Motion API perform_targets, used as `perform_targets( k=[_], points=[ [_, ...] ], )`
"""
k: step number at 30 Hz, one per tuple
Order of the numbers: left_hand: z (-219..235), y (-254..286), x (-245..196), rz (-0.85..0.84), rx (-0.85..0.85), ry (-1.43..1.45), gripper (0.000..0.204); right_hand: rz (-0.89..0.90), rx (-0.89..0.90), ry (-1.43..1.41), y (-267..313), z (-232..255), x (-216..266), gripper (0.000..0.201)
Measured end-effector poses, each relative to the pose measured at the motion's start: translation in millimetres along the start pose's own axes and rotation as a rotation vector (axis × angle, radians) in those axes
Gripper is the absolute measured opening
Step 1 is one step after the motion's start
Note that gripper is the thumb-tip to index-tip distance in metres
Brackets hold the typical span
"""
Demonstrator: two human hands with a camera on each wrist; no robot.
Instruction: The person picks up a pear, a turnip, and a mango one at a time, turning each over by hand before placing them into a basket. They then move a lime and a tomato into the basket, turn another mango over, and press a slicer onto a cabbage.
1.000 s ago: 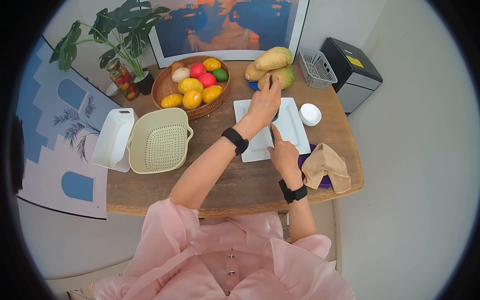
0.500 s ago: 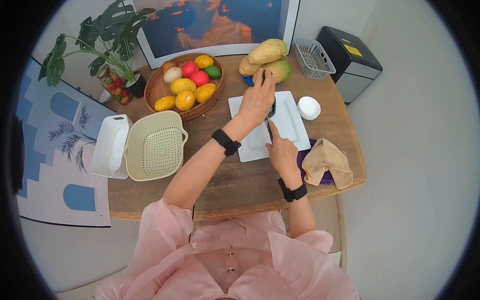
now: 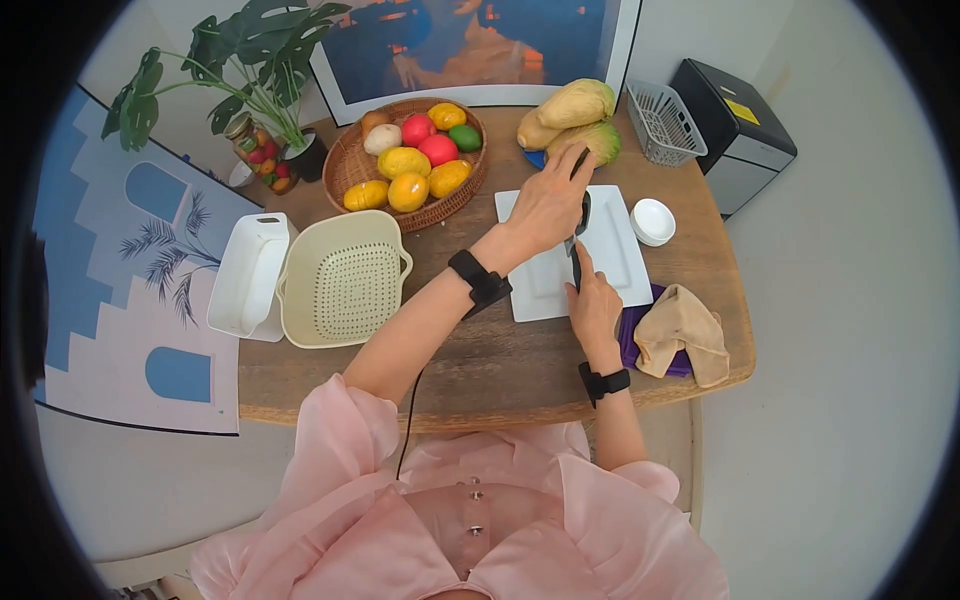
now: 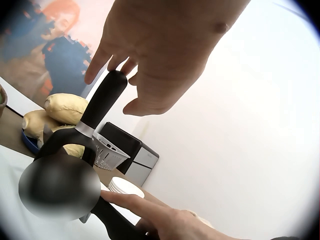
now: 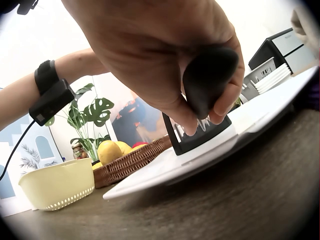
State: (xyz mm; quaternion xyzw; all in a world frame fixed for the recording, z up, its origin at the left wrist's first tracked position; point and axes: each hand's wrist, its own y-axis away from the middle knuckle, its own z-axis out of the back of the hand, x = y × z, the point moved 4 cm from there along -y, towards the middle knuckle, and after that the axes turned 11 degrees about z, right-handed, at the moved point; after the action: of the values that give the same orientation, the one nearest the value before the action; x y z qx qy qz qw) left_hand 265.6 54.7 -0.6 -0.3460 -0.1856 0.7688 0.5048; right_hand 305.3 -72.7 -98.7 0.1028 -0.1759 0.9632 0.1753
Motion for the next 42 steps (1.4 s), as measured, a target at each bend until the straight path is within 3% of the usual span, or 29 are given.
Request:
perform_targets(
  k=[7,10,15,17,19,21,23,26,31,36,42],
  points=[
    [13.7,4.4,12.0,0.030,-0.005,0.057,0.061,-0.004,-0.049,0.007,7.4,-8.3,-2.9,0.069],
    [30.6,15.7,20.7,0.120,0.096,0.102,0.060,-0.004,-0.060,0.031,9.1,-8.2,-3.2,0.067],
    [58.0,41.5,62.0,0.169,0.156,0.051,0.050,-0.026,-0.087,0.037,14.3,-5.3,-1.4,0.065],
    [78.5,50.4,79.3,0.181,0.174,0.041,0.044,0.044,-0.269,0.061,15.5,7.2,6.1,0.059],
    [100.4,58.2,95.3,0.205,0.188,0.025,0.039,0.071,-0.327,0.009,16.7,18.6,14.6,0.054],
    [120.3,62.2,114.1,0.331,0.245,-0.010,0.028,0.103,-0.377,-0.050,20.8,27.5,28.2,0.049],
    [134.0,67.8,133.9,0.364,0.235,-0.059,0.028,0.069,-0.230,-0.367,22.5,22.8,44.3,0.036],
    [141.6,74.5,159.0,0.414,0.212,-0.103,0.029,0.081,-0.172,-0.536,26.0,11.1,70.1,0.029],
    [129.8,82.1,174.5,0.507,0.238,-0.163,0.037,0.120,-0.065,-0.596,37.3,-1.3,89.7,0.030],
    [106.5,74.8,178.8,0.589,0.344,-0.359,0.057,0.130,0.065,-0.618,51.5,-14.4,86.6,0.032],
    [74.3,70.4,204.7,0.514,0.455,-0.479,0.067,0.182,0.159,-0.574,57.4,-21.8,89.0,0.036]
  ],
)
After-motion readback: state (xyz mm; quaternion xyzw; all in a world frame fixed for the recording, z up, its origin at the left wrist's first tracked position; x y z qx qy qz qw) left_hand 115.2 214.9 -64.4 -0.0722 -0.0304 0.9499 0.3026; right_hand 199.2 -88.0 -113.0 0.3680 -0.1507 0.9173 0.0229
